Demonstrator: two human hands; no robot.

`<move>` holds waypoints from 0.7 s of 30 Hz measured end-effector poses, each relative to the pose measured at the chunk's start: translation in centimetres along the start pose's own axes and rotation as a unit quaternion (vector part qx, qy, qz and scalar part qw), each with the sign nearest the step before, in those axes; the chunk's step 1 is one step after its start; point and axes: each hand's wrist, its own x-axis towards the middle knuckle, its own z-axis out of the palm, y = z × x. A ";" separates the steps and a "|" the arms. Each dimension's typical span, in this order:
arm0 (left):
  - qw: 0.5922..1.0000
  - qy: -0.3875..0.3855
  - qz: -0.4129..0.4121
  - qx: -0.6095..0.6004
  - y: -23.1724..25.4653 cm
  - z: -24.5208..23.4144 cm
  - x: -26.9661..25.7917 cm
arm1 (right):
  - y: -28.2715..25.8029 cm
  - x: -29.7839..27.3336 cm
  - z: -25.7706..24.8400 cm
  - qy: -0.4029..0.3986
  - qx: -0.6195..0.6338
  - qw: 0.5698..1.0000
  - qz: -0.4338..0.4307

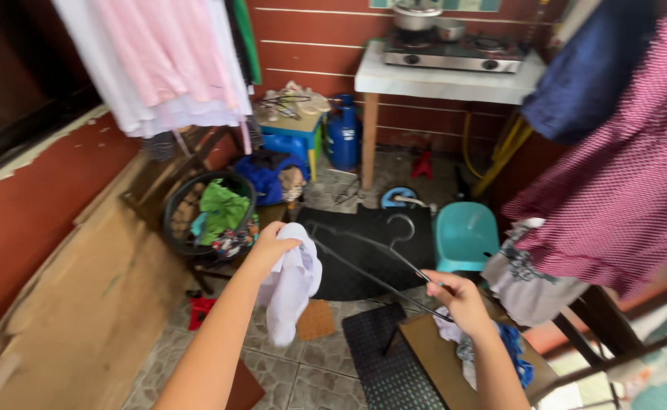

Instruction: The person takes various clothes from a laundry basket, places them on hangers, and hangs them on a clothes rack. The person handles a floral shirt, a white t-shirt, a purple hoodie, a red polka-dot shirt, a white collared shirt, a green polo shirt, and a patterned cloth.

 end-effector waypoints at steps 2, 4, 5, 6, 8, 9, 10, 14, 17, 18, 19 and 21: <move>0.999 0.012 0.029 0.036 0.6 -2.1 -0.6 | -2.9 -1.0 1.3 -0.018 -0.032 0.999 -0.012; 0.992 0.026 0.054 0.114 0.9 -3.9 -1.0 | -5.3 -2.0 2.7 -0.008 -0.057 0.998 -0.005; 0.994 0.029 0.053 0.094 1.0 -4.2 -1.1 | -6.3 -2.3 3.1 -0.002 -0.071 0.997 -0.001; 0.995 0.031 0.052 0.074 1.1 -4.6 -1.4 | -7.3 -2.6 3.4 -0.007 -0.048 0.998 0.034; 0.997 0.040 0.043 0.046 1.4 -4.6 -1.6 | -9.2 -2.9 3.8 -0.019 -0.007 0.994 0.105; 0.997 0.046 0.036 0.041 1.7 -4.4 -1.9 | -9.9 -2.8 4.2 -0.023 -0.022 0.998 0.061; 0.998 0.053 0.029 0.037 1.9 -4.1 -2.3 | -10.4 -2.4 4.9 -0.028 -0.037 0.999 0.017; 0.970 0.158 0.108 0.149 3.4 -2.7 -3.0 | -12.4 -0.1 6.5 -0.053 -0.082 0.994 -0.048; 0.975 0.188 0.086 0.075 5.1 -2.4 -3.4 | -14.1 0.1 5.0 -0.042 -0.110 0.991 -0.069; 0.983 0.178 0.039 0.031 5.8 -2.5 -3.4 | -14.6 0.2 4.1 -0.049 -0.102 0.992 -0.064; 0.986 0.167 -0.010 -0.016 6.2 -2.2 -3.7 | -15.2 0.1 3.1 -0.057 -0.095 0.992 -0.057; 0.990 0.133 -0.017 -0.038 6.7 -1.2 -3.8 | -16.0 0.0 2.0 -0.065 -0.113 0.990 -0.046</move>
